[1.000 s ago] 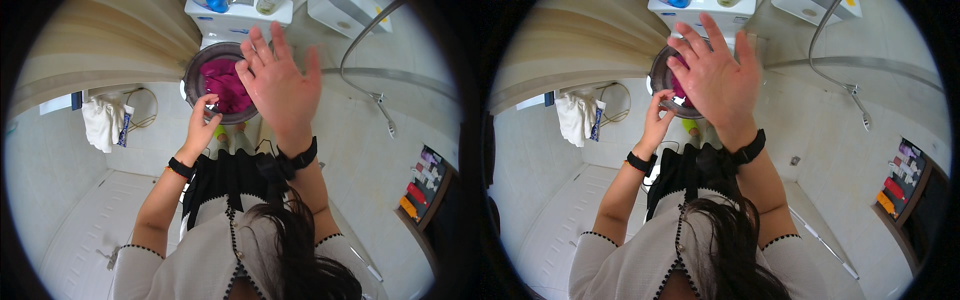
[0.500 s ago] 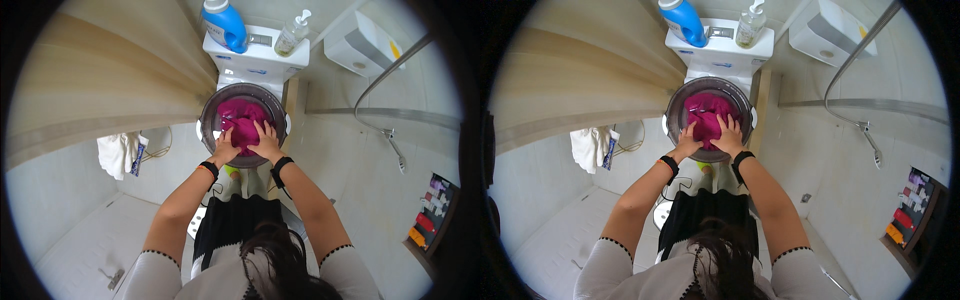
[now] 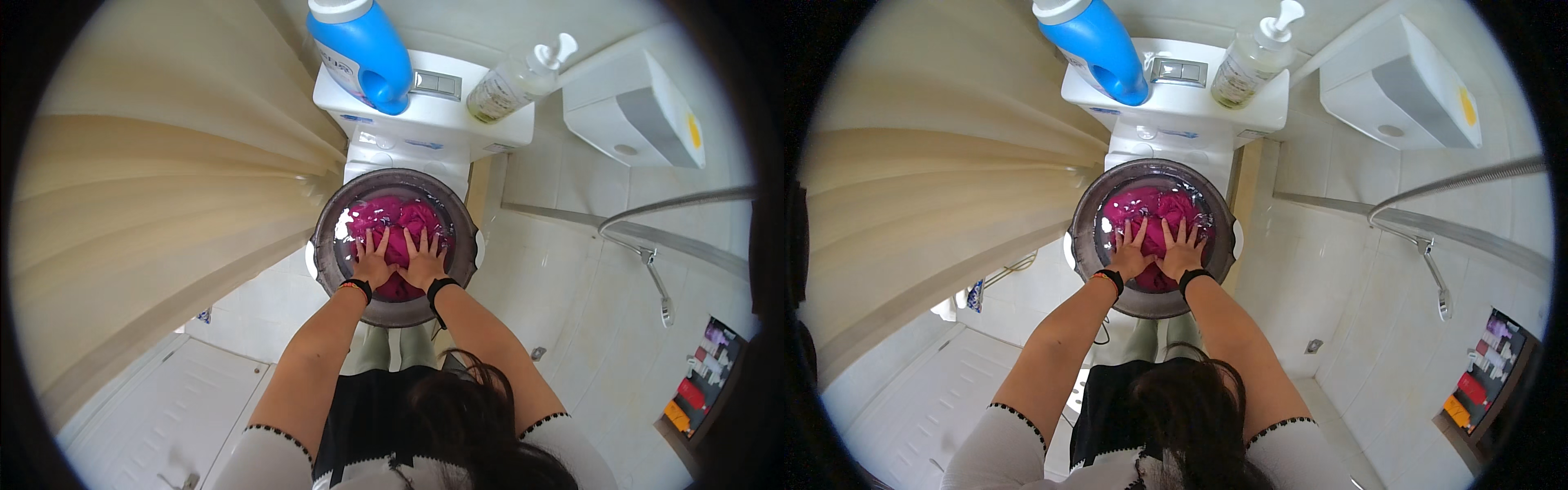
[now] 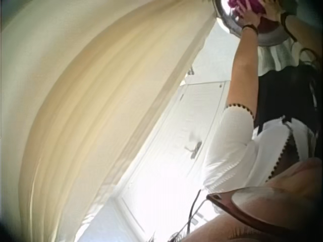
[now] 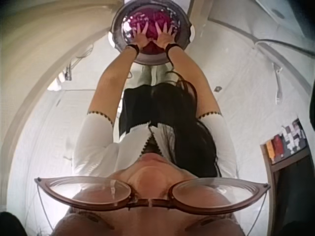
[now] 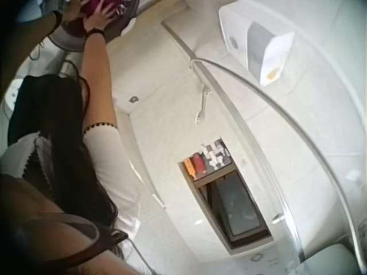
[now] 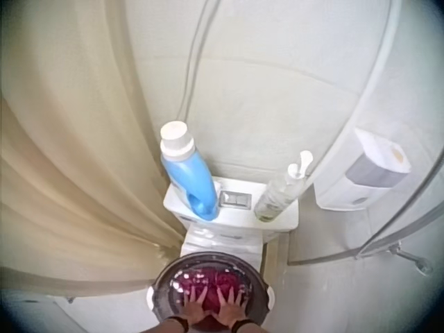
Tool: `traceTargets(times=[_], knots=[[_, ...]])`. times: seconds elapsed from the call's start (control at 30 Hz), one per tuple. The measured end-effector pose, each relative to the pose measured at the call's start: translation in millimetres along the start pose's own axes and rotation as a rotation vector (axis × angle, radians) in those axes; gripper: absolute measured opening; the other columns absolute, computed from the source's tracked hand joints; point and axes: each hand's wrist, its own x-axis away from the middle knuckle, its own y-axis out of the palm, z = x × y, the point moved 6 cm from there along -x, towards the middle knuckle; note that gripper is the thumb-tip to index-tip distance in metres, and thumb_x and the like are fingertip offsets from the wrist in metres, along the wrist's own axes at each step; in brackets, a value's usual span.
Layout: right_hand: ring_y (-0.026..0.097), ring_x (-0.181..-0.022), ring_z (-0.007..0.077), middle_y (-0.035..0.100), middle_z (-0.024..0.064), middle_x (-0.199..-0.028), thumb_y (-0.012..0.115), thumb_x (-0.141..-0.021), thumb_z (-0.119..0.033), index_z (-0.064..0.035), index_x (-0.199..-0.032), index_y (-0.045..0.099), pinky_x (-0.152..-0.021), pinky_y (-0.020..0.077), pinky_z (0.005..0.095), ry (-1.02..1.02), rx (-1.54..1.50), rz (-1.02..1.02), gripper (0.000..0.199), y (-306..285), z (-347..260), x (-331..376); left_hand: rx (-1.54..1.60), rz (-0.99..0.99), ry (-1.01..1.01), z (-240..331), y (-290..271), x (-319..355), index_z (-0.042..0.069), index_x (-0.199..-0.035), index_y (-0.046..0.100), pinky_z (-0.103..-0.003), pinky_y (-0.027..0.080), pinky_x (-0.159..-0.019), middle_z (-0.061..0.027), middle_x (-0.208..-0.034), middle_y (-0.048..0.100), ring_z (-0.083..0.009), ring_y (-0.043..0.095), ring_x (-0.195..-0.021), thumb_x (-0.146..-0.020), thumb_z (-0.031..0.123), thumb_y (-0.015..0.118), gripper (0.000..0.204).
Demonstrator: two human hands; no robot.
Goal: The person hand-washes a magenta garment in a bucket of water placed on a toilet tank. They agitate and squeeze the fabric, then lift it out, wring it, and place it into a mesh laundry bag on the floor.
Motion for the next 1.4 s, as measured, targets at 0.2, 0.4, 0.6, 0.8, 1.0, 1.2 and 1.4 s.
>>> traceTargets(times=[0.2, 0.4, 0.6, 0.8, 1.0, 1.2, 1.4], knots=[[0.006, -0.152, 0.0575, -0.001, 0.0223, -0.171, 0.065, -0.093, -0.059, -0.0381, -0.165, 0.003, -0.115, 0.0180, 0.0769, 0.058, 0.035, 0.016, 0.097, 10, -2, -67, 0.017, -0.076, -0.075, -14, -6, -60, 0.043, -0.165, 0.002, -0.074, 0.018, -0.118, -0.0219, -0.172, 0.001, -0.0500, 0.002, -0.156, -0.095, 0.051, 0.068, 0.097], [0.007, -0.149, 0.0625, 0.000, 0.0258, -0.169, 0.067, -0.087, -0.067, -0.0402, -0.164, 0.013, -0.113, 0.0223, 0.0789, 0.125, 0.122, -0.005, 0.098, 15, -8, -106, 0.009, 0.042, -0.069, -25, -10, -84, 0.039, -0.165, 0.012, -0.073, 0.018, -0.119, -0.0244, -0.171, 0.007, -0.0517, 0.002, -0.155, -0.097, 0.047, 0.066, 0.088], [0.021, -0.147, 0.0569, 0.015, 0.0201, -0.166, 0.087, -0.078, -0.033, -0.0362, -0.156, 0.036, -0.112, 0.0411, 0.0654, 0.043, -0.184, 0.080, 0.093, -10, -7, -84, 0.000, 0.140, -0.008, -27, -14, -73, 0.031, -0.160, 0.030, -0.065, 0.032, -0.117, -0.0217, -0.157, 0.039, -0.0477, 0.028, -0.149, -0.085, 0.032, 0.080, 0.090], [0.055, -0.120, 0.0446, 0.058, 0.0203, -0.128, 0.089, -0.066, -0.015, -0.0103, -0.118, 0.067, -0.100, 0.0512, 0.0494, -0.008, -0.422, 0.363, 0.057, -41, 0, -51, 0.229, 0.126, -0.002, -23, -39, -37, 0.006, -0.160, 0.025, -0.048, 0.044, -0.111, -0.0284, -0.140, 0.058, -0.0407, 0.059, -0.128, -0.071, 0.047, 0.090, 0.118], [0.064, -0.105, 0.0383, 0.064, 0.0165, -0.107, 0.083, -0.067, -0.004, -0.0034, -0.108, 0.065, -0.092, 0.0513, 0.0401, -0.255, -0.684, 0.531, 0.045, -77, 2, 37, 0.250, -0.083, 0.182, -8, -70, 40, -0.008, -0.140, 0.055, -0.039, 0.049, -0.105, -0.0278, -0.132, 0.065, -0.0376, 0.066, -0.120, -0.057, 0.060, 0.091, 0.112], [0.064, -0.105, 0.0349, 0.062, 0.0142, -0.107, 0.078, -0.066, 0.003, -0.0016, -0.106, 0.060, -0.094, 0.0499, 0.0371, -0.358, -0.819, 0.548, 0.045, -120, -14, 140, 0.255, 0.055, 0.333, 13, -85, 121, 0.007, -0.145, 0.056, -0.041, 0.043, -0.111, -0.0235, -0.135, 0.057, -0.0422, 0.055, -0.128, -0.056, 0.054, 0.096, 0.108], [0.058, -0.121, 0.0303, 0.058, 0.0118, -0.122, 0.079, -0.065, 0.005, -0.0040, -0.112, 0.058, -0.106, 0.0433, 0.0351, -0.452, -0.961, 0.525, 0.052, -129, -16, 168, 0.445, 0.234, 0.438, 11, -104, 167, 0.008, -0.142, 0.054, -0.044, 0.040, -0.113, -0.0185, -0.139, 0.054, -0.0397, 0.054, -0.130, -0.061, 0.030, 0.097, 0.095]])
